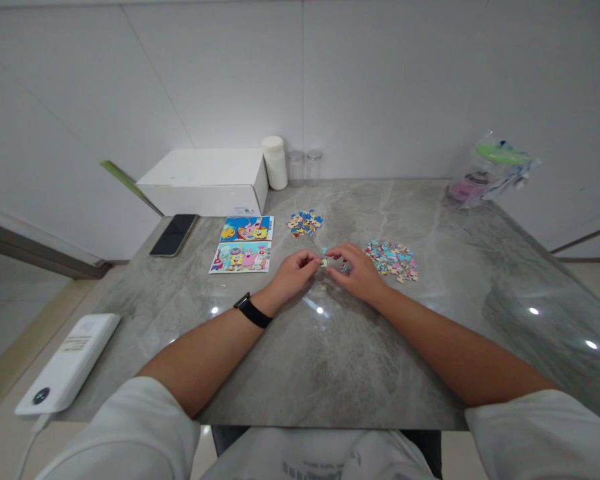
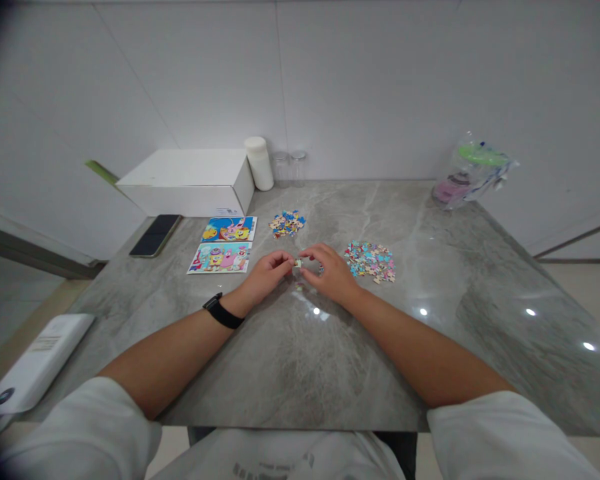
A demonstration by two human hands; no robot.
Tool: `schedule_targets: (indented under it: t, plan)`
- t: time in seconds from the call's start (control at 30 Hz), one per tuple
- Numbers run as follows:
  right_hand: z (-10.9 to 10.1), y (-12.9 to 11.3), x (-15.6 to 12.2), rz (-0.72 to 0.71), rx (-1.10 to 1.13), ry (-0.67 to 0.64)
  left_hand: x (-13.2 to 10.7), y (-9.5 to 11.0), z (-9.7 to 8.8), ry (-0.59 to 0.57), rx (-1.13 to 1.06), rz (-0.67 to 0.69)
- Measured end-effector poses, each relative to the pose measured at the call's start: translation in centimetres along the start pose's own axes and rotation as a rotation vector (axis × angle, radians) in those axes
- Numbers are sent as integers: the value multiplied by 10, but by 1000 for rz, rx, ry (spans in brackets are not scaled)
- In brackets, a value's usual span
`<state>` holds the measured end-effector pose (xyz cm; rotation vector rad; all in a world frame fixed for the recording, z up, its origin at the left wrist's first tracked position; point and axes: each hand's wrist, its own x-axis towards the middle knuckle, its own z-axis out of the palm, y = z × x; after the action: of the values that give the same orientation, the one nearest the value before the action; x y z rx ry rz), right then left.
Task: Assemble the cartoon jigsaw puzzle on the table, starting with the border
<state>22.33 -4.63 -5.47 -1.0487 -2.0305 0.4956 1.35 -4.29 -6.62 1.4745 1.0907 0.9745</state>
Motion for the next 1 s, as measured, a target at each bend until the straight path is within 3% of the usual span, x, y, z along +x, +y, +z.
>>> schedule_targets:
  t: [0.2,0.37,0.7,1.0]
  plan:
    - [1,2,0,-49,-34,7,-1,0,0,-9,-3,28]
    - [1,5,-1,-45,-46,3,-5,5,0,57,86,155]
    - [1,6,-5,-99,-29,-1,-17,11,-4,58,407,428]
    - [2,5,-7,-118,-50,-4,-24,24,-3,73,505,450]
